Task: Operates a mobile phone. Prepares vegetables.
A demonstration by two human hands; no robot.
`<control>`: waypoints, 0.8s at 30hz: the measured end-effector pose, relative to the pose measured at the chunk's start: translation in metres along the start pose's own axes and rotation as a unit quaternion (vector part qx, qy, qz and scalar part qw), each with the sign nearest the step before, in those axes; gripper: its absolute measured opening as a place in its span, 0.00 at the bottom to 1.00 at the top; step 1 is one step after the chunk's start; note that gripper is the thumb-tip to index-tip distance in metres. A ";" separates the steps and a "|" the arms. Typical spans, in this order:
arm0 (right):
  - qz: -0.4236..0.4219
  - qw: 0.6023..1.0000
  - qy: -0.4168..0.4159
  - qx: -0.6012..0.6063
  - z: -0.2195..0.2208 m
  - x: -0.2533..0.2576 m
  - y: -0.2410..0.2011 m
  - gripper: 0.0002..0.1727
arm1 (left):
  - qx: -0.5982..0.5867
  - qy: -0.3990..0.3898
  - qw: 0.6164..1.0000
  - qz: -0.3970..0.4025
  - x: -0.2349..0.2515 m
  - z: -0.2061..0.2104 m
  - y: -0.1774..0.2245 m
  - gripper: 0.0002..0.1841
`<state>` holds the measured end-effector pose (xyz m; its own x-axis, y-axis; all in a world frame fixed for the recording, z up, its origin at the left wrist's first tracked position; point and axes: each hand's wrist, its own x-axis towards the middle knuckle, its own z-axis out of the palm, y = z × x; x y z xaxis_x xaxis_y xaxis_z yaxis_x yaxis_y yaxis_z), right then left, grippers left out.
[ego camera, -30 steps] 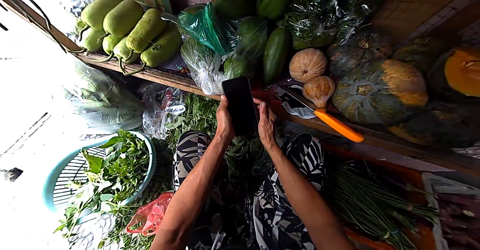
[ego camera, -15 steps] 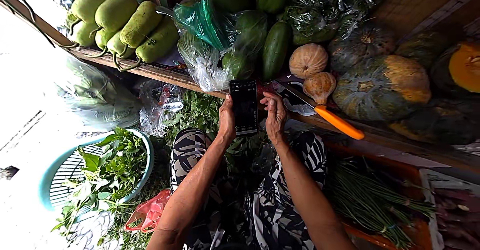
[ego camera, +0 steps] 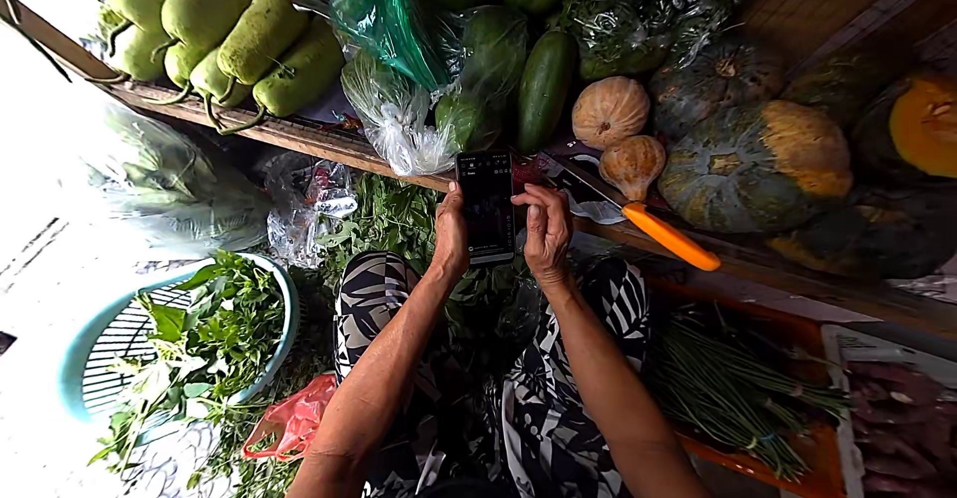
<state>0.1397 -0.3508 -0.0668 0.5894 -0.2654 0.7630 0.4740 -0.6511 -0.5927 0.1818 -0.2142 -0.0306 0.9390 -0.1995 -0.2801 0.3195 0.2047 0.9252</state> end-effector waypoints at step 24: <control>0.137 0.958 -0.018 -0.252 0.008 0.020 0.045 0.17 | 0.046 -0.010 0.995 0.087 0.027 0.005 0.047 0.29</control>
<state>0.1775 -0.3797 -0.0800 0.6723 -0.4574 0.5821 -0.0730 -0.8234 -0.5627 0.2221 -0.2146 0.0068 0.9761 -0.1880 -0.1089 0.1379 0.1488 0.9792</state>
